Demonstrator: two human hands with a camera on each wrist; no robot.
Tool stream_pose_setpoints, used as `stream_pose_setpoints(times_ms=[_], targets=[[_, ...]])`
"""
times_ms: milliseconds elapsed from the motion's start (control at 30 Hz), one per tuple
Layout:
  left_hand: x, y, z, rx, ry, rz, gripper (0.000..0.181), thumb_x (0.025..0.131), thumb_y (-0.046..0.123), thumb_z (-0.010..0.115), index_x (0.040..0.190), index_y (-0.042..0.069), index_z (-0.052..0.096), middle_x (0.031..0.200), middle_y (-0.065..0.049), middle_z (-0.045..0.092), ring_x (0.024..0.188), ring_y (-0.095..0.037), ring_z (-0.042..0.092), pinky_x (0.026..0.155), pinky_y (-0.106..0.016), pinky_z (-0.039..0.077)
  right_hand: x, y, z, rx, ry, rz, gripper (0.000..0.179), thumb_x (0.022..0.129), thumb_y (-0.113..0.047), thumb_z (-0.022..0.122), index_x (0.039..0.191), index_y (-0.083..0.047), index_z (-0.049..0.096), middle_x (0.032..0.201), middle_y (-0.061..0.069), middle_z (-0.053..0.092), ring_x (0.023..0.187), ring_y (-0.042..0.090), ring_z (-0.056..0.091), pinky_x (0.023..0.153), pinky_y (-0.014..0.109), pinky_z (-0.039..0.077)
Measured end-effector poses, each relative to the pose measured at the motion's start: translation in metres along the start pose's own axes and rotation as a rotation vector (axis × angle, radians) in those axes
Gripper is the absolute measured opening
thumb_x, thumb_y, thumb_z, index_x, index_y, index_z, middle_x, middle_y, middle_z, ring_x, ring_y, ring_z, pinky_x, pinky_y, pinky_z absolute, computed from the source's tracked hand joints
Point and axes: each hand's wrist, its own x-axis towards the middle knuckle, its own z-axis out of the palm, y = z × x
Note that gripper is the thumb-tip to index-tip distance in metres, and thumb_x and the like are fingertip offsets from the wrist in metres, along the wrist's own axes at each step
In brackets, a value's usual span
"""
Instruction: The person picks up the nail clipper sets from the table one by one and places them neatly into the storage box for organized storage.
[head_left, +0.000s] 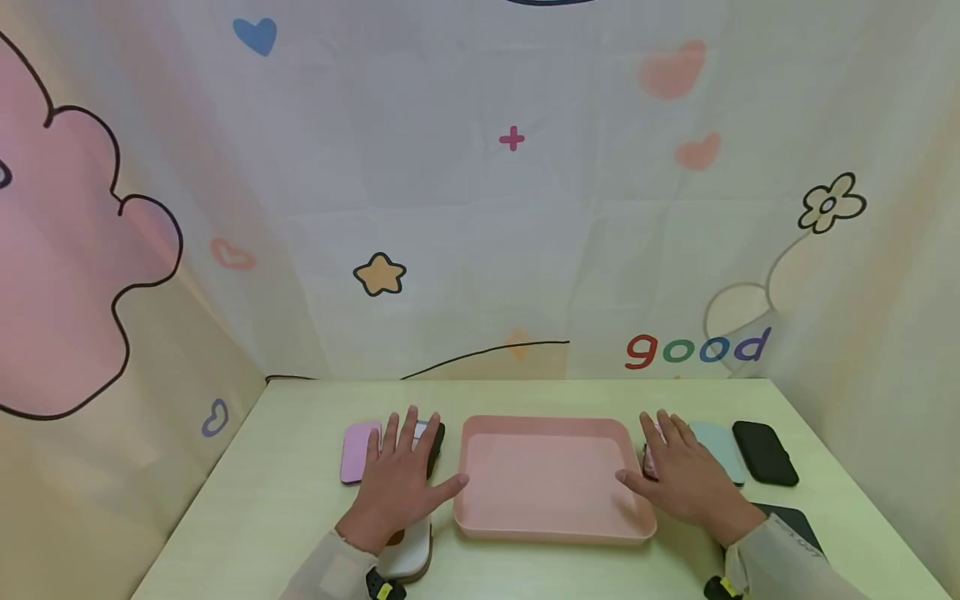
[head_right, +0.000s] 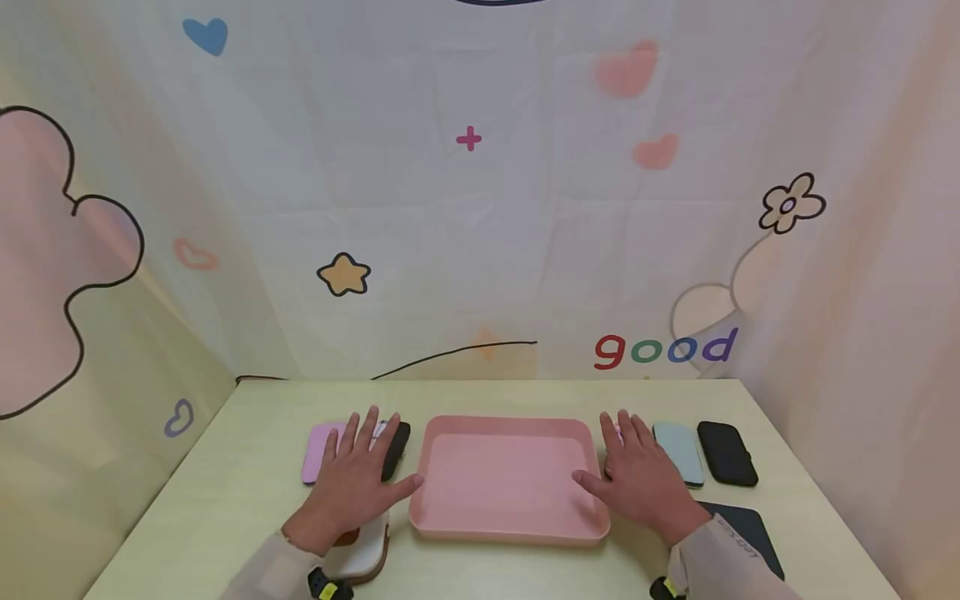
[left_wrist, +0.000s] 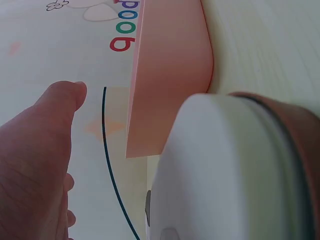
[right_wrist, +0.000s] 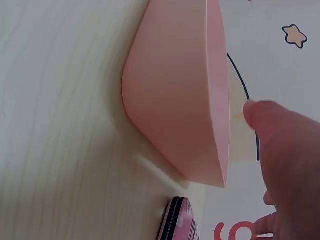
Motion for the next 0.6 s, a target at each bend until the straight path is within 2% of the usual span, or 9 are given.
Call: stream_pose_setpoints(times_ms=[100,200,300,333,367,433,500,567,600], targets=[[-0.001,-0.002,0.001,0.006,0.009,0.001,0.097,0.084,0.08,0.049,0.159,0.021,0.03,0.166,-0.016,0.02,0.153,-0.042,0.013,0.119,-0.064,0.01,0.0,-0.003,0.003,-0.013,0.027,-0.037,0.096,0.092,-0.065,0.055,0.153,0.005,0.031,0.149,0.032,0.04,0.137,0.052,0.037,0.11,0.064,0.034],[-0.003,-0.005,0.002,0.003,0.016,0.005,0.097,0.084,0.079,0.051,0.159,0.021,0.03,0.166,-0.016,0.021,0.152,-0.043,0.015,0.119,-0.064,0.01,-0.001,-0.008,0.006,-0.022,0.015,-0.051,0.086,0.093,-0.056,0.062,0.152,0.0,0.036,0.137,0.028,0.051,0.123,0.045,0.053,0.101,0.06,0.045],[-0.006,-0.007,0.003,-0.016,0.019,0.014,0.096,0.085,0.076,0.053,0.159,0.02,0.031,0.165,-0.017,0.023,0.152,-0.044,0.017,0.118,-0.065,0.012,-0.002,-0.015,0.009,-0.014,-0.05,-0.037,0.082,0.092,-0.051,0.064,0.152,-0.003,0.036,0.127,0.026,0.06,0.113,0.041,0.062,0.089,0.057,0.053],[-0.007,-0.008,0.003,-0.021,0.019,0.018,0.096,0.085,0.076,0.054,0.159,0.019,0.031,0.165,-0.017,0.024,0.151,-0.044,0.018,0.118,-0.065,0.012,-0.002,-0.017,0.009,-0.013,-0.077,-0.025,0.082,0.093,-0.051,0.063,0.153,-0.004,0.035,0.121,0.024,0.064,0.11,0.041,0.064,0.082,0.054,0.056],[-0.008,-0.009,0.003,-0.025,0.022,0.023,0.096,0.085,0.075,0.054,0.159,0.019,0.031,0.164,-0.017,0.024,0.151,-0.044,0.018,0.118,-0.064,0.013,-0.002,-0.019,0.009,-0.005,-0.107,-0.012,0.082,0.093,-0.051,0.063,0.154,-0.004,0.033,0.111,0.021,0.067,0.1,0.037,0.067,0.073,0.051,0.057],[-0.008,-0.011,0.002,-0.032,0.034,0.036,0.095,0.085,0.074,0.055,0.158,0.018,0.033,0.163,-0.018,0.027,0.151,-0.044,0.02,0.118,-0.064,0.016,-0.002,-0.023,0.009,0.01,-0.164,0.021,0.085,0.094,-0.05,0.062,0.156,-0.003,0.027,0.087,0.012,0.068,0.081,0.031,0.069,0.058,0.042,0.053],[-0.009,-0.012,0.0,-0.038,0.044,0.047,0.094,0.085,0.074,0.055,0.157,0.017,0.034,0.163,-0.018,0.028,0.15,-0.044,0.021,0.118,-0.063,0.018,0.0,-0.026,0.008,0.016,-0.217,0.067,0.088,0.094,-0.05,0.06,0.157,-0.001,0.022,0.067,0.003,0.058,0.061,0.022,0.062,0.047,0.034,0.041],[-0.009,-0.014,-0.002,-0.041,0.041,0.049,0.094,0.086,0.074,0.054,0.158,0.018,0.032,0.163,-0.017,0.027,0.151,-0.044,0.02,0.118,-0.063,0.018,0.0,-0.029,0.006,0.029,-0.268,0.118,0.088,0.096,-0.047,0.058,0.158,0.0,0.016,0.059,0.001,0.05,0.048,0.017,0.05,0.045,0.03,0.032],[-0.009,-0.015,-0.002,-0.042,0.032,0.045,0.094,0.086,0.075,0.053,0.158,0.018,0.031,0.164,-0.017,0.026,0.151,-0.043,0.019,0.119,-0.062,0.018,0.001,-0.03,0.006,0.028,-0.281,0.132,0.088,0.097,-0.046,0.056,0.158,0.001,0.014,0.057,0.001,0.049,0.047,0.016,0.049,0.045,0.03,0.03]])
